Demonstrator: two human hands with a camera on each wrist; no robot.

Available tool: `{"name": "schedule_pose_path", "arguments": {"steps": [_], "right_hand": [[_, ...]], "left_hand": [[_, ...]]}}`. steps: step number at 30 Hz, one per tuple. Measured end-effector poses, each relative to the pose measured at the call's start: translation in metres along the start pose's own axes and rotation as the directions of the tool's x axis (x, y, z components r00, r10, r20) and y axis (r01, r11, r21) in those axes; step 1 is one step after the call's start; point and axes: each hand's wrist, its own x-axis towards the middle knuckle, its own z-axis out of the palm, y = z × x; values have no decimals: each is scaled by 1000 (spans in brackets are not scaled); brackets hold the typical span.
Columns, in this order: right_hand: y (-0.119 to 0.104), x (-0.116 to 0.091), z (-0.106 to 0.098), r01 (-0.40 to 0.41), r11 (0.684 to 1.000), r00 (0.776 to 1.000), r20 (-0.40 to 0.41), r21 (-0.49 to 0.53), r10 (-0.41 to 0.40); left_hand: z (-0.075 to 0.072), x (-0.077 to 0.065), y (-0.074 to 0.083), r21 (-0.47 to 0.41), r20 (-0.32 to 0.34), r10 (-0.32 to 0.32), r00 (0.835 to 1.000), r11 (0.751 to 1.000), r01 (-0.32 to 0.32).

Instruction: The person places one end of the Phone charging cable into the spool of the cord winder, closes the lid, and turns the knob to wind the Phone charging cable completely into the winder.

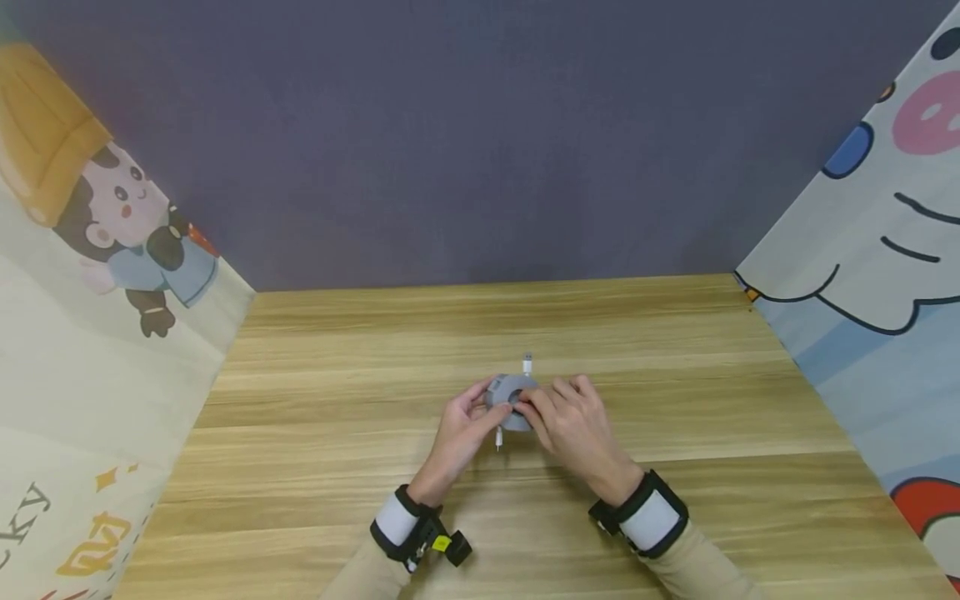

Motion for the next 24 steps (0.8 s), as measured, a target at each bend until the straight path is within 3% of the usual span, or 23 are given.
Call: {"name": "schedule_pose_path", "arguments": {"steps": [11, 24], "right_hand": [[6, -6, 11, 31, 999, 998, 54, -7, -31], [13, -9, 20, 81, 996, 980, 186, -29, -74]], "left_hand": [[0, 4, -4, -45, -50, -91, 995, 995, 89], [-2, 10, -16, 77, -75, -98, 992, 992, 103]]}}
